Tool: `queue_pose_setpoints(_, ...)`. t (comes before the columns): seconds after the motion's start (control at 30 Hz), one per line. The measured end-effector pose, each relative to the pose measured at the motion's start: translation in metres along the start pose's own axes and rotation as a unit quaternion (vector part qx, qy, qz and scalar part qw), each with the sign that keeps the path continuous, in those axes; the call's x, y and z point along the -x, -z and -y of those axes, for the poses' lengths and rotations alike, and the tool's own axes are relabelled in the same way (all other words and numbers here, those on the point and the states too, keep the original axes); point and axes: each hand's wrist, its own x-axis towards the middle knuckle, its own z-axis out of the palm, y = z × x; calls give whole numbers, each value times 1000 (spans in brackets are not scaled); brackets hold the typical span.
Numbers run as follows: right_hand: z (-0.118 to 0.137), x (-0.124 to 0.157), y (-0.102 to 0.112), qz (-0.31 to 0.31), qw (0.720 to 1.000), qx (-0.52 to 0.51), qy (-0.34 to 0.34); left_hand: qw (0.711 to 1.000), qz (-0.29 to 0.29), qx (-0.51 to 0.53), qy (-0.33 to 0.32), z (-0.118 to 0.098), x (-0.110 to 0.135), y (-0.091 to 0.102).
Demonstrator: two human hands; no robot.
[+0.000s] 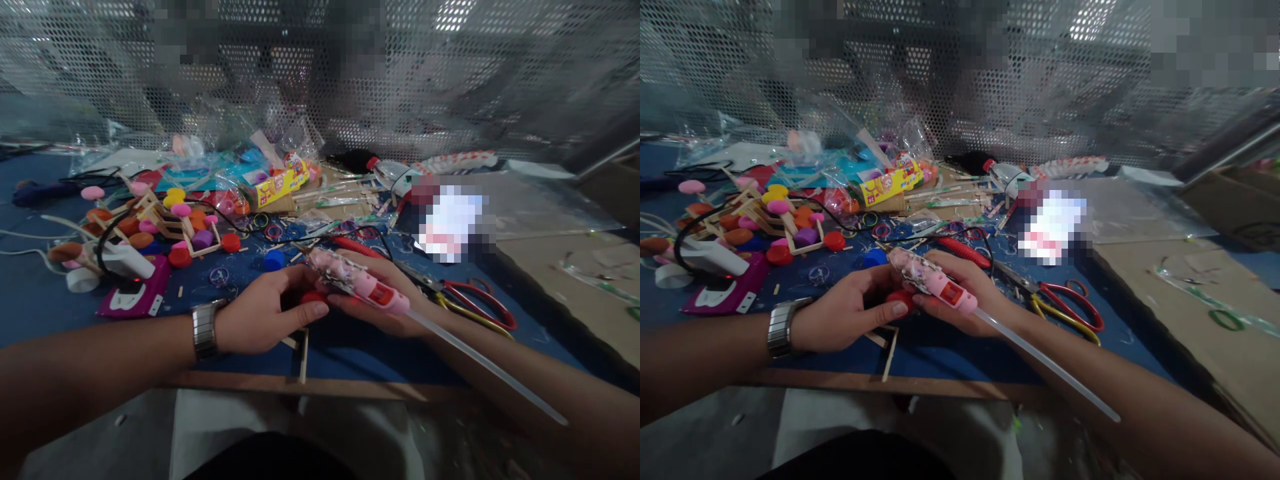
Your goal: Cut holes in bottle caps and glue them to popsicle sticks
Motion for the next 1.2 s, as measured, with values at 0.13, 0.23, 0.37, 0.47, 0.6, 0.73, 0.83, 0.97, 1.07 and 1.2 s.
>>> queue_pose_setpoints(0.13, 2, 0, 0, 7, 1000, -8, -15, 1000, -3, -1, 2, -1, 0, 0)
queue_pose_setpoints(0.23, 3, 0, -2, -1, 1000, -9, -16, 1000, -3, 1, 2, -1, 0, 0)
queue_pose_setpoints(0.37, 3, -1, -2, 5, 1000, -11, -15, 1000, 1, -2, -1, 0, 0, 0)
queue_pose_setpoints(0.47, 3, -1, -1, 7, 1000, -2, -16, 1000, -2, -21, -10, 0, -1, 0)
queue_pose_setpoints(0.6, 3, 0, -1, -1, 999, 18, -27, 999, 0, -35, -11, 0, -1, 1)
queue_pose_setpoints(0.73, 4, 1, -1, 0, 999, 28, -41, 999, -1, -45, -15, -1, 1, 2)
queue_pose_setpoints(0.83, 5, 1, -1, 1, 999, 23, -47, 999, -4, -47, -10, -1, 1, 1)
queue_pose_setpoints(0.97, 5, 2, -1, 3, 999, 20, -46, 999, -3, -41, -9, -1, 1, 0)
queue_pose_setpoints(1.07, 6, 1, -2, 3, 999, 17, -47, 999, -3, -38, -7, -2, 1, 1)
queue_pose_setpoints(1.2, 7, 0, -3, 1, 999, 15, -46, 999, -3, -51, -9, -2, 0, 1)
